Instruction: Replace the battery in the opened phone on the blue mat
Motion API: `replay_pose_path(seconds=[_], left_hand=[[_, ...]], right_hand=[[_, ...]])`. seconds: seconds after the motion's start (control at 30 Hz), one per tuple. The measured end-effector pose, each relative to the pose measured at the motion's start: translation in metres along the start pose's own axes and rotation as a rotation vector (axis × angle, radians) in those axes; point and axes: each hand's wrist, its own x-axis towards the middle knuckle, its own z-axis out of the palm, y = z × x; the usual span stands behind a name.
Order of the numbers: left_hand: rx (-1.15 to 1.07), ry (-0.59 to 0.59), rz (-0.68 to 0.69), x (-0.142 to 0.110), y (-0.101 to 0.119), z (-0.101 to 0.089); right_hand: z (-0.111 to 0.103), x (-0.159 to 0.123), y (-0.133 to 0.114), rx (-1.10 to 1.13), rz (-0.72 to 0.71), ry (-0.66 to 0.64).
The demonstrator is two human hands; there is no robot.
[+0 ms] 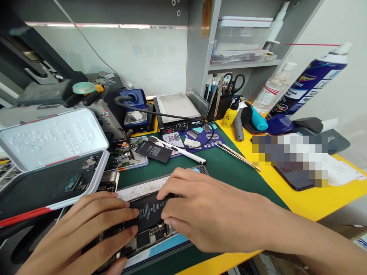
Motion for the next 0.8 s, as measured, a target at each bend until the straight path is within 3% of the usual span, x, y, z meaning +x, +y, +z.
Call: replay_pose_path(seconds=[0.17,0.57,0.8], left_hand=[[-0.146,-0.131,-0.216,0.016,0.021,-0.014],[-0.201,-0.278,-0.299,0.028,0.032,-0.018],[-0.156,-0.317,-0.21,0.042,0.034,-0.024]], right_hand=[[-0.001,-0.002,0.004,0.122,0.035,0.028],[-0.003,-0.001,0.004,0.157,0.046,0.061],[0.002,-0.006,0.01,0.173,-0.001,0.112]])
